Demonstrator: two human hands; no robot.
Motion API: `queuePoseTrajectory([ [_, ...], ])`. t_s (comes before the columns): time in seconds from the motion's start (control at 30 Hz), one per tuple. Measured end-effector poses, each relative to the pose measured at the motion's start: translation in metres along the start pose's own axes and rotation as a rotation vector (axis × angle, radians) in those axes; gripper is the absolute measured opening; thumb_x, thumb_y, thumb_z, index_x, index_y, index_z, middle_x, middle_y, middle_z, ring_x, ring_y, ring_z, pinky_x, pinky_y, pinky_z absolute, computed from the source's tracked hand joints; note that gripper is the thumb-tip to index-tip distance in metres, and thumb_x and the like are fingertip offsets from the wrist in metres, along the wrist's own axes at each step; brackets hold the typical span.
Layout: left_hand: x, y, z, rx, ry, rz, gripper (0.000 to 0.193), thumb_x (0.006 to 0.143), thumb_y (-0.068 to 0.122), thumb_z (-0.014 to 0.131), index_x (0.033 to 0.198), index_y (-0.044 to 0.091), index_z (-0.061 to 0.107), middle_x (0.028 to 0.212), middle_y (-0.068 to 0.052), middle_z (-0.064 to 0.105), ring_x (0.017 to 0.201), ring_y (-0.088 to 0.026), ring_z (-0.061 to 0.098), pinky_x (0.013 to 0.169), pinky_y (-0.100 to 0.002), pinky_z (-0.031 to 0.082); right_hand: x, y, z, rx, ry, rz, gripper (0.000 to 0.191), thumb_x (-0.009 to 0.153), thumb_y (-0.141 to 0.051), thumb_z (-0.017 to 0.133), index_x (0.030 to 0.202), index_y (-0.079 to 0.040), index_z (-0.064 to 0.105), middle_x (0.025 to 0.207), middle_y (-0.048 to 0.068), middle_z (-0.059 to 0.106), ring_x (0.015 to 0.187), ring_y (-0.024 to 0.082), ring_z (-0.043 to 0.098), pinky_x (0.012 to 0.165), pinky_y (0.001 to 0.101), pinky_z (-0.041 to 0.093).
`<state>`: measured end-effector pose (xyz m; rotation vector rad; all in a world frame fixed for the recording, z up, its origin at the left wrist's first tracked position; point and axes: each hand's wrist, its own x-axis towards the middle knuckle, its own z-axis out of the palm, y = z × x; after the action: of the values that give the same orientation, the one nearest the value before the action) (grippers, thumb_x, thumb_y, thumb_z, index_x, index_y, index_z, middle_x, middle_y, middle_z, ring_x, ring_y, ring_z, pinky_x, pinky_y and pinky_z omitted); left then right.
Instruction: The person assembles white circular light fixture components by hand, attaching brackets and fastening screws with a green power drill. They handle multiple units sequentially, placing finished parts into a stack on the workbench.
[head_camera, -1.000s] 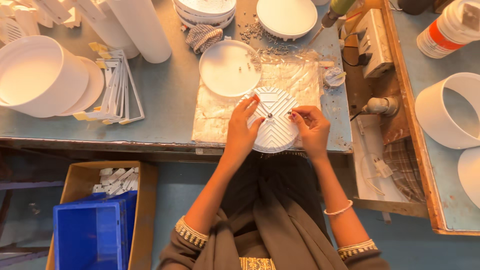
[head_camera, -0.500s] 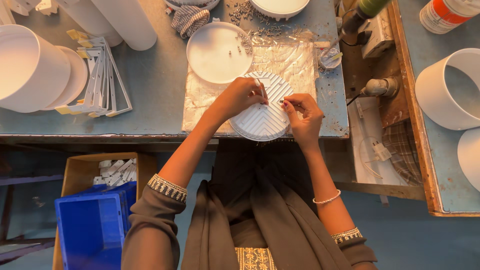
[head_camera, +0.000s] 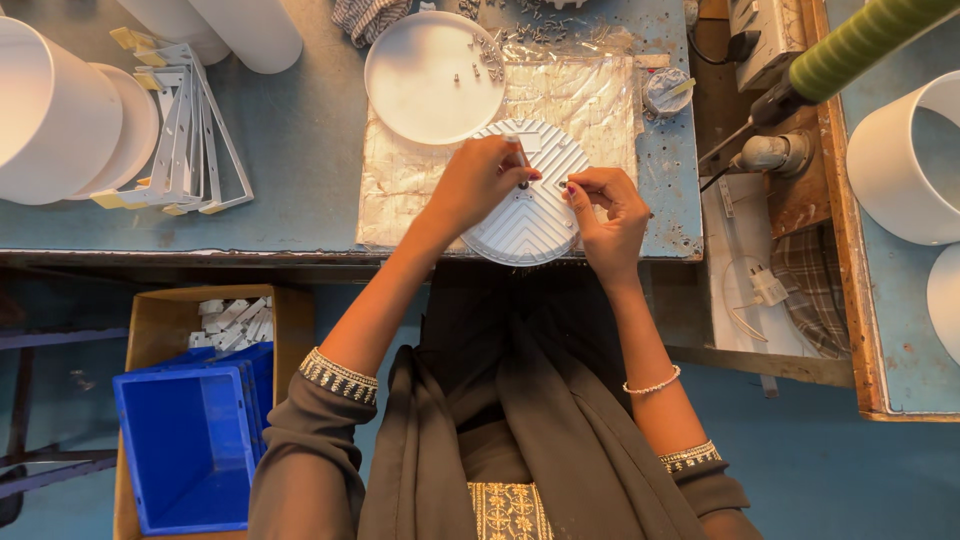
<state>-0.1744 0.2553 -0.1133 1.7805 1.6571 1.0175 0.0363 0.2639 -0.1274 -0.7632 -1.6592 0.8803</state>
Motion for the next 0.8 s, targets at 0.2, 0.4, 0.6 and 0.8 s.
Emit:
queuePoseTrajectory([
  [0.2,0.003,0.000,-0.024,-0.240,-0.151,0.126,0.013,0.083,0.013,0.075,0.091,0.003,0.079,0.089,-0.009,0.077,0.083,-0.020,0.077,0.078,-0.032,0.062,-0.001,0.001,0.000,0.025,-0.003,0.005,0.009,0.099,0.004,0.071,0.108,0.005,0.070,0.107,0.009,0.069,0.097,0.014,0.072,0.087,0.0258,0.062],
  [0.4,-0.019,0.014,0.001,0.104,0.141,0.182,0.014,0.083,0.011,0.078,0.088,0.001,0.069,0.094,-0.010,0.067,0.087,-0.027,0.071,0.074,-0.039,0.055,0.000,0.001,0.001,0.007,0.001,-0.030,0.010,0.098,0.003,0.072,0.108,0.006,0.070,0.107,0.010,0.068,0.097,0.014,0.071,0.085,0.0258,0.061],
  [0.6,-0.043,0.034,0.041,0.244,0.450,0.119,0.014,0.083,0.005,0.074,0.087,0.001,0.061,0.094,-0.013,0.060,0.090,-0.032,0.063,0.075,-0.042,0.051,0.000,0.000,0.000,-0.022,0.002,-0.034,0.010,0.098,0.004,0.072,0.107,0.005,0.070,0.107,0.010,0.069,0.096,0.014,0.071,0.083,0.0253,0.062],
  [0.8,-0.048,0.031,0.036,0.086,0.404,0.069,0.018,0.088,0.006,0.074,0.085,-0.001,0.058,0.091,-0.012,0.057,0.086,-0.031,0.061,0.076,-0.042,0.050,-0.001,-0.001,0.000,-0.031,0.001,-0.024,0.009,0.098,0.004,0.072,0.106,0.005,0.070,0.106,0.009,0.069,0.095,0.014,0.071,0.083,0.0254,0.062],
])
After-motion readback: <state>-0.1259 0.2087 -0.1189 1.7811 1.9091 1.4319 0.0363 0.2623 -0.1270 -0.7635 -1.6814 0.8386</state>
